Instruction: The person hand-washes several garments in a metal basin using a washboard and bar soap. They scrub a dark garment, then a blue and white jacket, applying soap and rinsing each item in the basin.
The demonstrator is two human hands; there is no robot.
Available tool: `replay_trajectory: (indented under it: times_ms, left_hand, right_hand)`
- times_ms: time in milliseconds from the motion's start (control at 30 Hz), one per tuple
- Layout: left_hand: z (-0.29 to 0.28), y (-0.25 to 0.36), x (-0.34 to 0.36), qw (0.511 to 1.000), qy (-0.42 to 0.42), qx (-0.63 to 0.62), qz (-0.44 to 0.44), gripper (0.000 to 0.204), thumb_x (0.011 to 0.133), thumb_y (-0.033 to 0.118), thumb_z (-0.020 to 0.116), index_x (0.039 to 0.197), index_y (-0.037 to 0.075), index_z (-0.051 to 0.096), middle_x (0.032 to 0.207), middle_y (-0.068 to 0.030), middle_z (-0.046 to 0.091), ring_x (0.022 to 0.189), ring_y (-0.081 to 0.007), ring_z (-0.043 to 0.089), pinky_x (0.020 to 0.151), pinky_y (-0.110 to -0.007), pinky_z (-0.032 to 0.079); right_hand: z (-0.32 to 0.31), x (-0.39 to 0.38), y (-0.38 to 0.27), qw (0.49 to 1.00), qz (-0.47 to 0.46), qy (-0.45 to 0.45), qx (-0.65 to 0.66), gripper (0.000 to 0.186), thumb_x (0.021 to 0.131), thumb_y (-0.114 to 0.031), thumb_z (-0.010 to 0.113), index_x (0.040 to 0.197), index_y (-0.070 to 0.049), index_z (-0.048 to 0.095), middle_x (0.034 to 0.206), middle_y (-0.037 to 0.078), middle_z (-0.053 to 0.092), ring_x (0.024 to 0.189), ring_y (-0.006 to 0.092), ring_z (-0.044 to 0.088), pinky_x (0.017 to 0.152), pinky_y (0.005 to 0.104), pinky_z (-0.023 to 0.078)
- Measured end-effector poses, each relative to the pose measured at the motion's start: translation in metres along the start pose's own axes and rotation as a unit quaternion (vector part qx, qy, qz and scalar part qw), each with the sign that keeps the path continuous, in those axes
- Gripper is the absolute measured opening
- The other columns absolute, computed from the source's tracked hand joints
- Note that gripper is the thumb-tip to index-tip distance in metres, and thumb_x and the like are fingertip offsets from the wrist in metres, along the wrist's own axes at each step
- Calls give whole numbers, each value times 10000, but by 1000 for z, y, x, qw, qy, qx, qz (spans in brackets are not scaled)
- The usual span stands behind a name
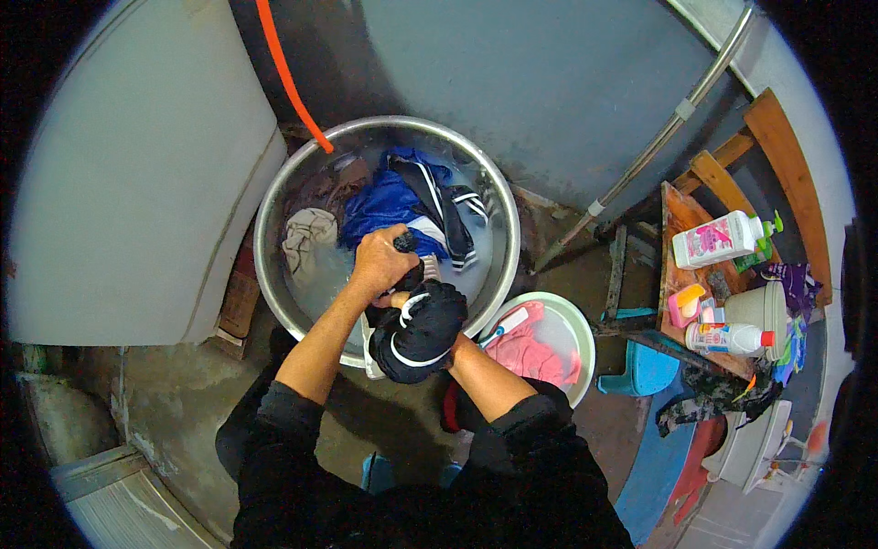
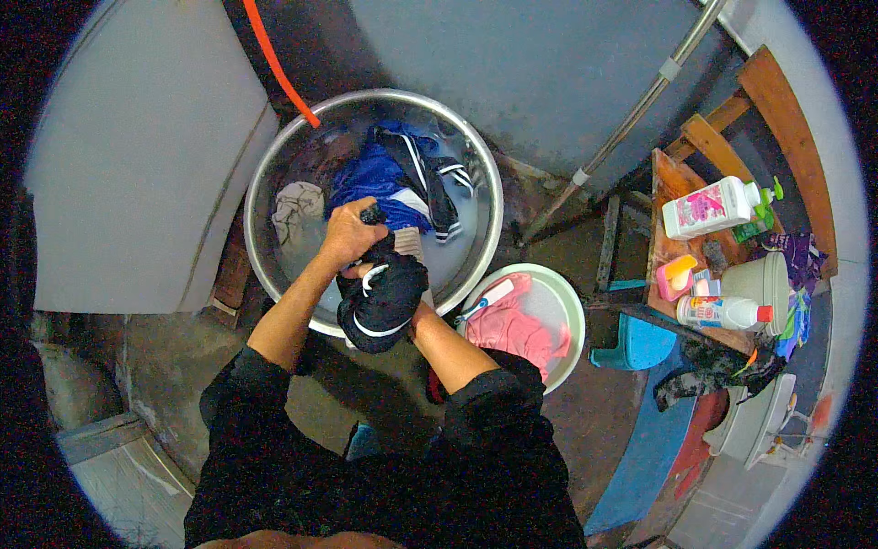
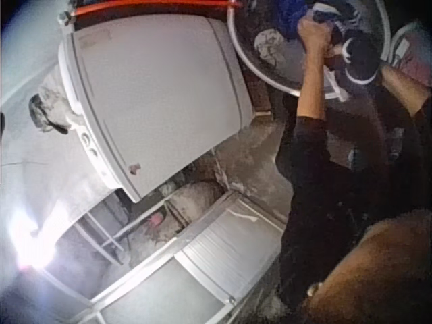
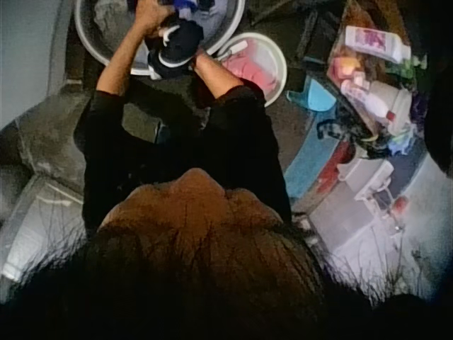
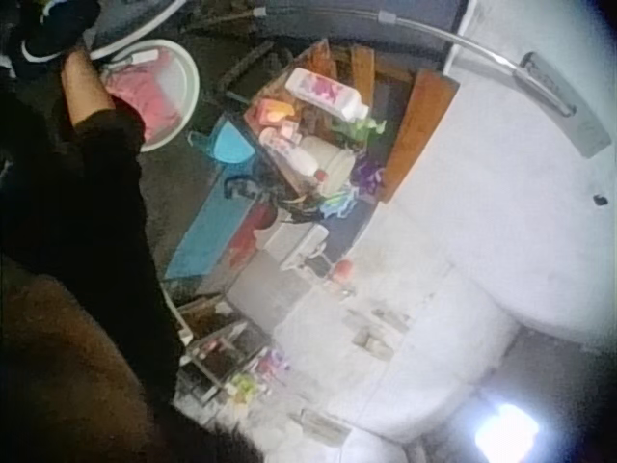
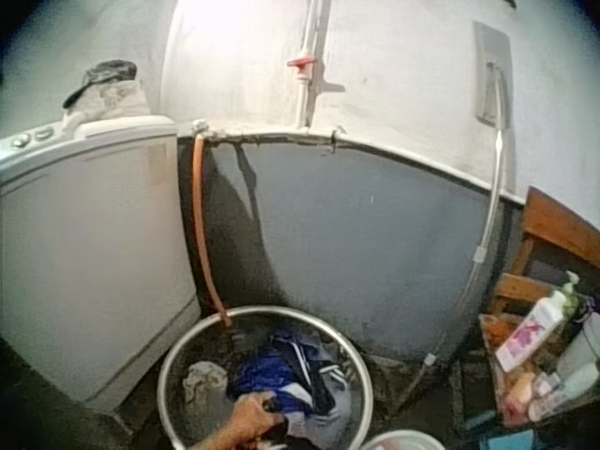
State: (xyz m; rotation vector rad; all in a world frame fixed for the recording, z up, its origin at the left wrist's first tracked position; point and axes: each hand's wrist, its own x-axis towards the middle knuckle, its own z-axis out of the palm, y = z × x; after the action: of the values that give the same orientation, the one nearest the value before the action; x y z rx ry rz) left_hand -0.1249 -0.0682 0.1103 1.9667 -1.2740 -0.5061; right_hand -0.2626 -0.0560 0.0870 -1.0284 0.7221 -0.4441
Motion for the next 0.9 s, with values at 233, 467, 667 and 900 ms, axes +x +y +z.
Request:
replay_trajectory:
  times_ms: [233,467,667,900]
  left_hand:
    - [41,-4,-2,985,-67,162,-7,372,644,241,746,987,118,671,920,-245,645,876,-414,646,776,-479,532]
    - [45,-31,-17,994,22,84,-73,335,645,250,737,931,100,645,879,-234,654,857,-412,641,768,-466,524]
    - [4,-36,-12,977,110,-61,-170,296,645,211,734,861,41,625,790,-156,677,749,-323,654,726,-408,501]
    - [-33,-6,-17,985,46,-25,-161,515,657,246,737,1124,64,617,1038,-242,662,989,-373,647,874,-433,498]
  right_hand:
    - [-15,17,46,999,2,48,-5,218,830,-214,708,989,-69,680,827,37,676,737,139,634,684,267,482]
    - [-25,21,65,999,15,52,5,249,843,-228,702,1023,-59,668,829,40,675,735,138,633,683,261,483]
    - [-23,24,62,998,6,50,27,276,854,-240,697,1051,-51,658,831,43,674,733,137,632,683,255,484]
    - [-13,7,40,998,-3,43,51,307,867,-253,690,1085,-42,646,834,47,673,730,136,632,682,248,484]
